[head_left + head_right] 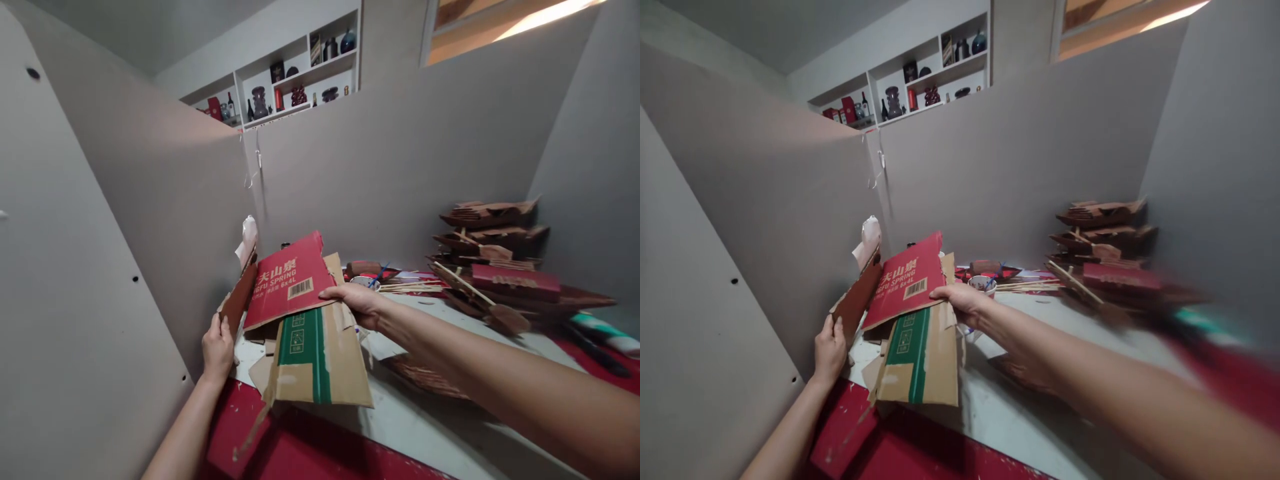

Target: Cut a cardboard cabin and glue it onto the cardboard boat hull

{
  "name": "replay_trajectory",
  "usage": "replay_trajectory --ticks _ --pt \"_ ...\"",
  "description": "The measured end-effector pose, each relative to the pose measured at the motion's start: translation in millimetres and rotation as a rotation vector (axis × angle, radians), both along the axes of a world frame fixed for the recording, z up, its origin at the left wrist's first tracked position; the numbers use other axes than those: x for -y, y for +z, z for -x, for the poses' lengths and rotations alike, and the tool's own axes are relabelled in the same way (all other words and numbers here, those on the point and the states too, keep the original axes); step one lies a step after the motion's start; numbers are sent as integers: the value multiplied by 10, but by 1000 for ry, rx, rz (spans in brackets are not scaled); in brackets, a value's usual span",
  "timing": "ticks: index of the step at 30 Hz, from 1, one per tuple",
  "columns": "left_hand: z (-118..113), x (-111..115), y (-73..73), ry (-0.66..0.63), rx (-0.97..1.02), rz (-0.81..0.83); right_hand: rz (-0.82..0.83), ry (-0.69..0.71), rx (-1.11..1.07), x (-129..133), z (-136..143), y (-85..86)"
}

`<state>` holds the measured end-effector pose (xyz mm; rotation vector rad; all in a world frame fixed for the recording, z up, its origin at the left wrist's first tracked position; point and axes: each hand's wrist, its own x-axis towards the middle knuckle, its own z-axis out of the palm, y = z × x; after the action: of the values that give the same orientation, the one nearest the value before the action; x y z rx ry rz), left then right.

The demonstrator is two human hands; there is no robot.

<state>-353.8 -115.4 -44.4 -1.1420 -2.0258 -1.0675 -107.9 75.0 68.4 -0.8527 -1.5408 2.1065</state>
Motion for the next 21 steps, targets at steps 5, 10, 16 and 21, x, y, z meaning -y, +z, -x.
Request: replay_trajectory --ticks 5,10,16,21 --pt "-351 57 80 -228 -411 79 -42 -16 15 169 -135 278" --pt "-832 30 206 -390 -722 135 -26 40 113 301 -275 379" --pt "-1214 -42 350 -488 -824 145 -29 174 38 273 -354 143" --pt "-1323 -142 401 -609 -743 201 -17 179 89 166 -384 -1"
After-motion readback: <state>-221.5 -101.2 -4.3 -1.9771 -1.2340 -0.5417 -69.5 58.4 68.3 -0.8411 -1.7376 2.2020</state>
